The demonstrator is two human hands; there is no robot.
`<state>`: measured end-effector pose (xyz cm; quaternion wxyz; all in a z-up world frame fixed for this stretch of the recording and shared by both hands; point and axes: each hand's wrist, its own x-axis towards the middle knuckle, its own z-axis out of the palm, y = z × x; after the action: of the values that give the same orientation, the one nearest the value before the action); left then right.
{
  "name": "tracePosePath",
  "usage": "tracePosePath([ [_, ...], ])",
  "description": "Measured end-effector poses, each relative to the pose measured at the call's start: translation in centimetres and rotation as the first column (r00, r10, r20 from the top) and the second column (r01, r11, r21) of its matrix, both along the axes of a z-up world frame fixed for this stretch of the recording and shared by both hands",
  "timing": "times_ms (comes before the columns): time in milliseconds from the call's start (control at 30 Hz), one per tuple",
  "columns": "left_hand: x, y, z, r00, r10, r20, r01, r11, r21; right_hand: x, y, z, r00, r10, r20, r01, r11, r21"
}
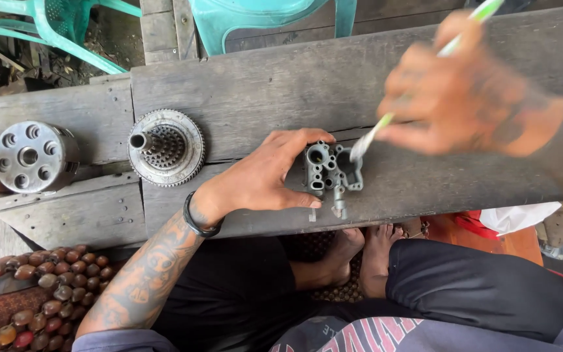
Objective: Cleaning a motorcycle carburetor body using a toothbrush on a wooden workbench.
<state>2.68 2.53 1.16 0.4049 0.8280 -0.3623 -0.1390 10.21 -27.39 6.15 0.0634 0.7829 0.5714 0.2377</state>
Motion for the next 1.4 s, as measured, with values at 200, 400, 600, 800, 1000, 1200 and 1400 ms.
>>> tracePosePath([
  [200, -0.6, -0.6, -1.7, 0.929, 0.153, 0.337, -0.162, 0.987, -0.002, -0.2, -5.0, -0.8, 0.888, -0.365, -0.278, 0.403, 0.910, 0.093],
  [400, 0.2, 0.2, 1.1, 0.993, 0.112, 0.042, -0.120, 0.945, 0.305, -6.0, -4.8, -2.5, 0.699, -0.301, -0.649, 0.445, 0.893, 0.065],
  [600, 0.9, 0.0, 1.4, 0.985, 0.133, -0.114, -0.106, 0.970, 0.217, -7.1, -4.1, -5.7, 0.679, -0.086, -0.729, 0.275, 0.951, 0.143],
  [800, 0.9, 0.0, 0.3, 0.989, 0.142, -0.031, -0.127, 0.950, 0.285, -7.0, -2.9, -3.8, 0.727, 0.000, -0.686, 0.155, 0.974, 0.163],
  [1000, 1.0, 0.1, -0.1, 0.989, 0.143, -0.035, -0.125, 0.942, 0.310, -6.1, -1.8, -5.2, 0.839, 0.050, -0.542, 0.058, 0.982, 0.180],
  [1200, 0.9, 0.4, -0.6, 0.986, 0.162, 0.027, -0.162, 0.932, 0.325, -6.3, -2.0, -7.5, 0.809, 0.026, -0.588, 0.066, 0.989, 0.135],
  [1400, 1.1, 0.4, -0.7, 0.987, 0.155, 0.038, -0.159, 0.944, 0.289, -6.3, -3.9, -6.6, 0.819, -0.159, -0.551, 0.178, 0.984, -0.020],
])
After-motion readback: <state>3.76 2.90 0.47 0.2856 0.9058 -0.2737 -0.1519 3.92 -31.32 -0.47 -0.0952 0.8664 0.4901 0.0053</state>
